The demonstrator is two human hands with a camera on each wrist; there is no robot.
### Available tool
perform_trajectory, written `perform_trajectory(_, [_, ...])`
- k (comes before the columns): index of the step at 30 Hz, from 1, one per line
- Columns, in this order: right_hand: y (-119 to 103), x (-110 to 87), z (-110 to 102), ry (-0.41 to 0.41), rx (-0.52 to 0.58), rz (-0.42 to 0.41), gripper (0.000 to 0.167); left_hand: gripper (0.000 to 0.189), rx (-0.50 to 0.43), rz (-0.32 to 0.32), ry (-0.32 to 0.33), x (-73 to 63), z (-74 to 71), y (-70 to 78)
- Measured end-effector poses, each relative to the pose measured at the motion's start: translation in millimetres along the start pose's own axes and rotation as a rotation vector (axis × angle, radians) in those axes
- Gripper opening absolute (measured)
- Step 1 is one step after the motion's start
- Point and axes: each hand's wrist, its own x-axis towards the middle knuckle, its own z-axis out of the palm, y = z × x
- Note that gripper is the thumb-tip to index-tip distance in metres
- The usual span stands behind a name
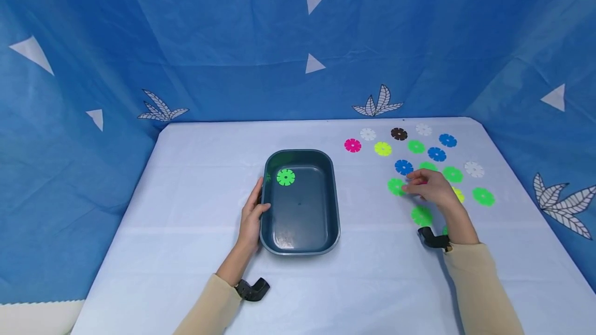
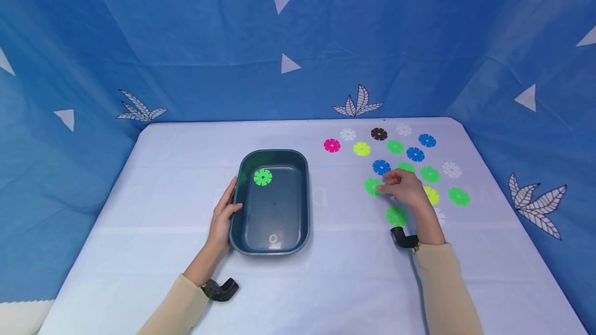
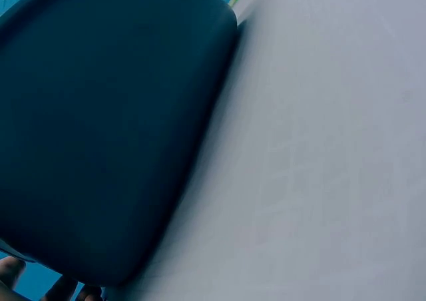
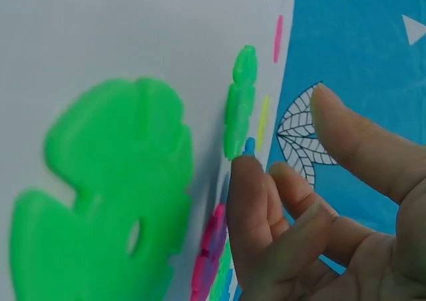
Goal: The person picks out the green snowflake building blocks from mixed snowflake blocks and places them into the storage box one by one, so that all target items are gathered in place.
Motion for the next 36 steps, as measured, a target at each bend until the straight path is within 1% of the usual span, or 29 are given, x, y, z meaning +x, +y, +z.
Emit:
perform_trajectory(11, [-4,4.6,10,0.009,-0.119,0.035,0.058,0.066,0.006,-0.004,0.005,0.0,-1.4,-1.4])
perform_trajectory(14, [-5,7.1,12,0.005,-0.168,0.021,0.056,0.066,0.009,-0.003,0.011,-0.1,-2.1,-1.4])
perform_trajectory(18, [-7,9.5,14,0.002,-0.213,0.010,0.048,0.066,0.004,-0.002,0.013,0.3,-2.4,-1.3])
perform_trajectory(21, [-9,10.1,15,0.002,-0.219,0.023,0.045,0.066,-0.002,-0.002,0.008,0.5,-1.7,-1.1])
perform_trajectory(26, [-10,9.9,16,0.010,-0.228,0.037,0.046,0.067,-0.007,-0.004,-0.002,0.5,-0.9,-1.0])
perform_trajectory(29, [-10,9.3,15,0.012,-0.225,0.025,0.045,0.067,-0.005,-0.002,-0.001,0.5,-0.9,-0.9])
perform_trajectory(32, [-9,8.8,15,0.015,-0.214,0.003,0.041,0.067,-0.005,-0.001,-0.002,0.4,-0.8,-0.7])
perform_trajectory(36, [-9,8.3,13,0.006,-0.162,-0.013,0.033,0.067,-0.005,-0.006,-0.001,0.5,-0.3,-0.7])
